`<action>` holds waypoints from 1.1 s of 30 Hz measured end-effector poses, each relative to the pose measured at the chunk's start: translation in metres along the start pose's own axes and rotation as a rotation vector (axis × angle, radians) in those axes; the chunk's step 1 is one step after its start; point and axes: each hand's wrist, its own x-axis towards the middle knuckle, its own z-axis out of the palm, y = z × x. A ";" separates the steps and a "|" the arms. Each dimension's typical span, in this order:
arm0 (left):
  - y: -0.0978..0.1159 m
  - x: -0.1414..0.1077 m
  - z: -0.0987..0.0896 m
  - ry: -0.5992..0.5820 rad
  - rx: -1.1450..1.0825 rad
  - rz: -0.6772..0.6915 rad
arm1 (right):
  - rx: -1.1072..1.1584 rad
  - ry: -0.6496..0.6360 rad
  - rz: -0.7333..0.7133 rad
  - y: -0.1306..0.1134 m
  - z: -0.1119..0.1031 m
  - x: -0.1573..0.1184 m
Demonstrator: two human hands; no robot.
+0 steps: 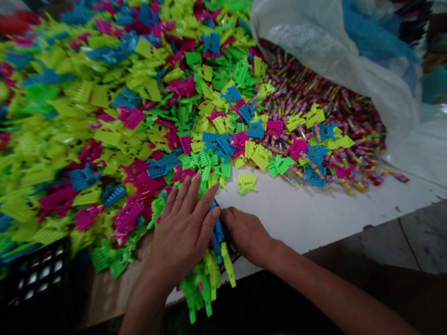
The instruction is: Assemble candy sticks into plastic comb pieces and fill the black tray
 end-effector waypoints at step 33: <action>0.001 -0.001 0.000 -0.010 -0.001 -0.002 | 0.021 0.033 0.325 0.047 -0.058 -0.026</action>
